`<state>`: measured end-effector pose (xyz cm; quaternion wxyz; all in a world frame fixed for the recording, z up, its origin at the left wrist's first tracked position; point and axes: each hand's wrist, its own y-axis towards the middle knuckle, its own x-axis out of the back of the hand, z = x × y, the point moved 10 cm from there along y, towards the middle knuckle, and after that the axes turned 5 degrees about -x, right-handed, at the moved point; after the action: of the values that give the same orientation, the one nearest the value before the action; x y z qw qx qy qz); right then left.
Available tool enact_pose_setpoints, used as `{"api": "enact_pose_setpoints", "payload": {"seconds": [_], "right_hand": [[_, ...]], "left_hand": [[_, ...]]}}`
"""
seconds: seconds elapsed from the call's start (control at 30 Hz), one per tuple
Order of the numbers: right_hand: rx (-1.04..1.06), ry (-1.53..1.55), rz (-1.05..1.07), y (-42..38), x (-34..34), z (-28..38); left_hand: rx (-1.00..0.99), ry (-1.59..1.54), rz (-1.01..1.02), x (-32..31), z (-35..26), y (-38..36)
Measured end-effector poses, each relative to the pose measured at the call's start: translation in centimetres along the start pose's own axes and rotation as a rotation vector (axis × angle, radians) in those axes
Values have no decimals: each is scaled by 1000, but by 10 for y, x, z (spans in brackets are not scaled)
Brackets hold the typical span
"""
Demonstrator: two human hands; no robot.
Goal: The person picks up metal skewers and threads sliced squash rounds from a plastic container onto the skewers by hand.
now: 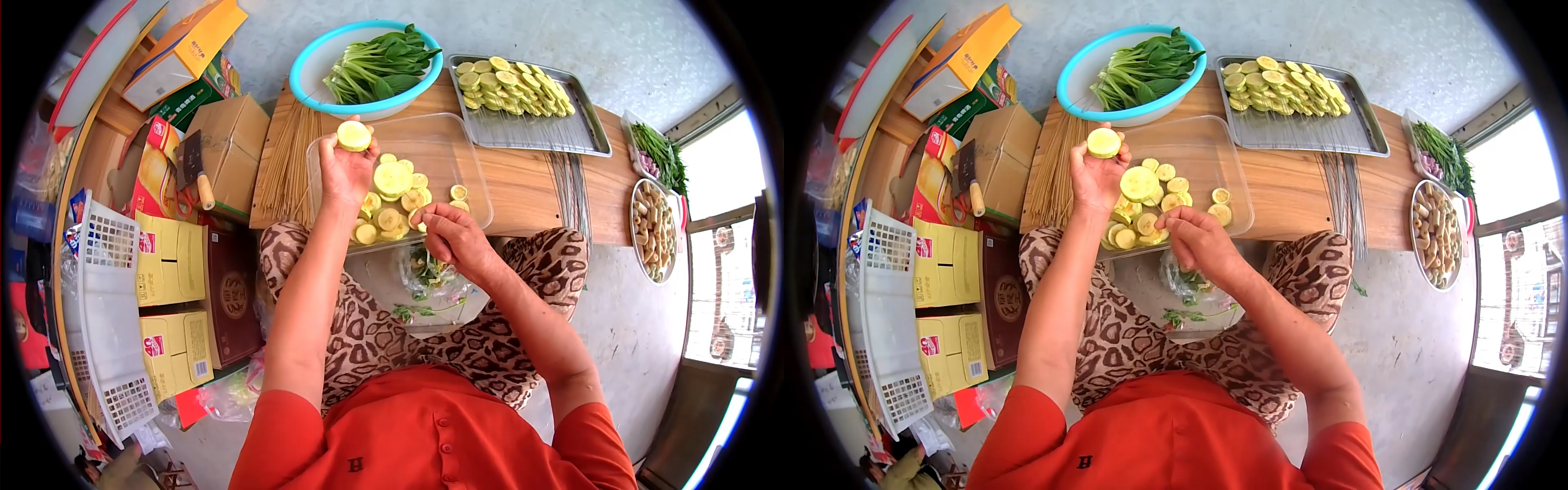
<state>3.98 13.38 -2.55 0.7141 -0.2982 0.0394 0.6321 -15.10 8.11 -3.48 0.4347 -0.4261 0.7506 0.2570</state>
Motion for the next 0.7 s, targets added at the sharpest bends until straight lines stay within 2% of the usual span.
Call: {"api": "enact_pose_setpoints", "payload": {"seconds": [0.4, 0.57, 0.6, 0.67, 0.7], "right_hand": [[45, -23, 7, 9, 1, -1], [87, -8, -14, 16, 2, 3], [90, -8, -20, 16, 3, 2], [91, -76, -15, 18, 3, 1], [60, -159, -76, 19, 5, -2]], "left_hand": [[88, -9, 35, -18, 13, -13], [105, 32, -44, -14, 22, -18], [106, 18, 32, -15, 24, -15], [108, -3, 58, -13, 26, -16], [113, -27, 88, -16, 30, -15]]}}
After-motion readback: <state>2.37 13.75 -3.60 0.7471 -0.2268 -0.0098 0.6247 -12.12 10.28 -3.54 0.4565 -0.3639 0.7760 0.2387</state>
